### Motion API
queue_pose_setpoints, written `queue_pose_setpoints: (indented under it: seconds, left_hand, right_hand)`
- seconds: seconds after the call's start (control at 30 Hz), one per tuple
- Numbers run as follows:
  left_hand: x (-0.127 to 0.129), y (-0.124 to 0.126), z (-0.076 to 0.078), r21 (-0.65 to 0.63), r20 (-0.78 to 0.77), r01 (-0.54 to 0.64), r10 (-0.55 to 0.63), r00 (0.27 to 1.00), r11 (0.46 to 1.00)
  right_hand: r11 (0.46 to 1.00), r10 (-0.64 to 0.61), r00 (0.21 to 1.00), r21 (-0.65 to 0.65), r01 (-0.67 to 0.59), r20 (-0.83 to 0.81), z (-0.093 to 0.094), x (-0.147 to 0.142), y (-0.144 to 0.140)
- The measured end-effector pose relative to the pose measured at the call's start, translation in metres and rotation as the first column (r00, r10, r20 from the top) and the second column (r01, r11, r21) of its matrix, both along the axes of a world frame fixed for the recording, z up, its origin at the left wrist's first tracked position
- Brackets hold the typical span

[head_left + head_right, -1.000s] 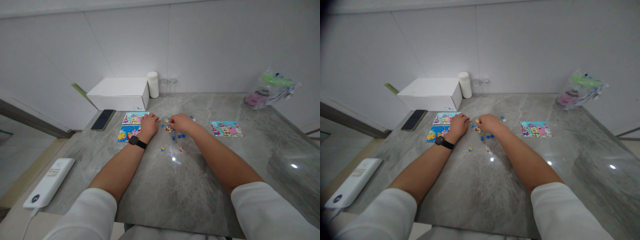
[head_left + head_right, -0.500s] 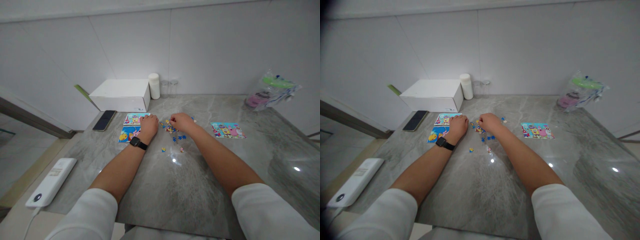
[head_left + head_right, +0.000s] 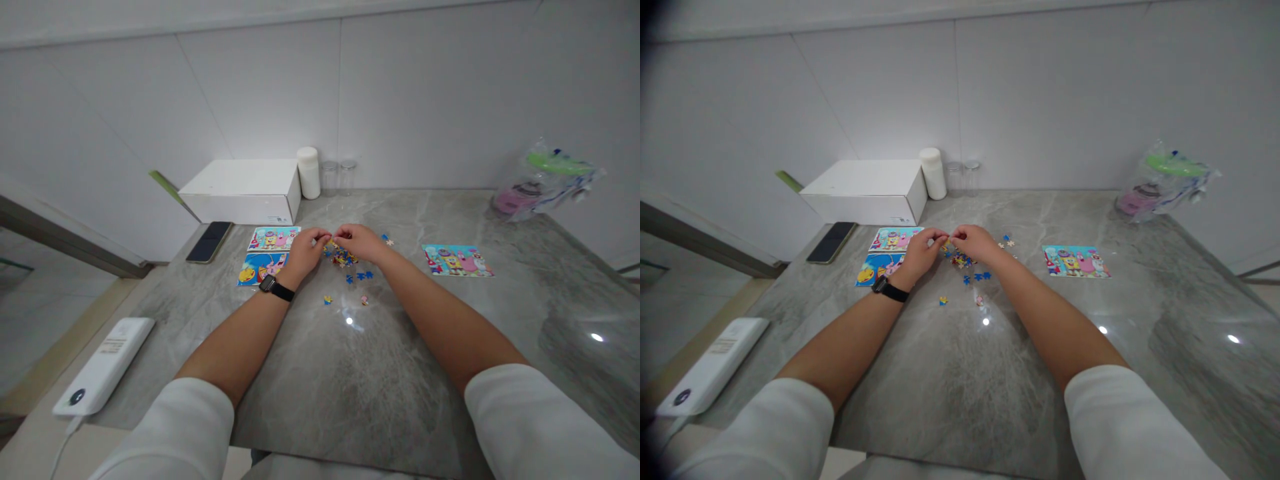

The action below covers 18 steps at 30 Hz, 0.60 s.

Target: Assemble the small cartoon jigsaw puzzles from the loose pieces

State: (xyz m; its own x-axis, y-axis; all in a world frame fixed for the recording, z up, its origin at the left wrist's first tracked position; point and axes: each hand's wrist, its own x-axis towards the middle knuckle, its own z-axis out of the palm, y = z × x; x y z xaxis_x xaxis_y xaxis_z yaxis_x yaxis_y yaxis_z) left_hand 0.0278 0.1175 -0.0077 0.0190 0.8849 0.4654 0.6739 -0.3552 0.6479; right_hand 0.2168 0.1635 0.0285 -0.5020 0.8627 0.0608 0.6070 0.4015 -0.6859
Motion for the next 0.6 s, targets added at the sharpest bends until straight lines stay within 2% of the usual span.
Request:
queue_pose_setpoints:
  seconds: [0.17,0.33,0.47,0.6]
  left_hand:
    - [0.0,0.0002,-0.0013,0.018,0.06,0.009,-0.01,0.998,1.0]
    - [0.0001,-0.0021,0.0023,-0.015,0.107,-0.019,0.02,0.994,1.0]
    - [0.0016,-0.0026,0.0031,-0.021,0.045,-0.007,0.008,0.999,1.0]
    - [0.0032,-0.0019,0.0005,-0.018,-0.022,0.027,-0.027,0.999,0.999]
  right_hand:
    - [0.994,-0.019,0.996,-0.107,0.009,-0.087,-0.0041,0.0037,0.0064]
    - [0.991,-0.044,0.989,-0.133,0.024,-0.143,-0.0065,0.0056,0.0096]
    - [0.989,-0.048,0.987,-0.148,0.025,-0.155,-0.0067,0.006,0.0102]
    - [0.995,-0.003,0.995,-0.101,-0.008,-0.104,-0.0083,0.0068,0.0105]
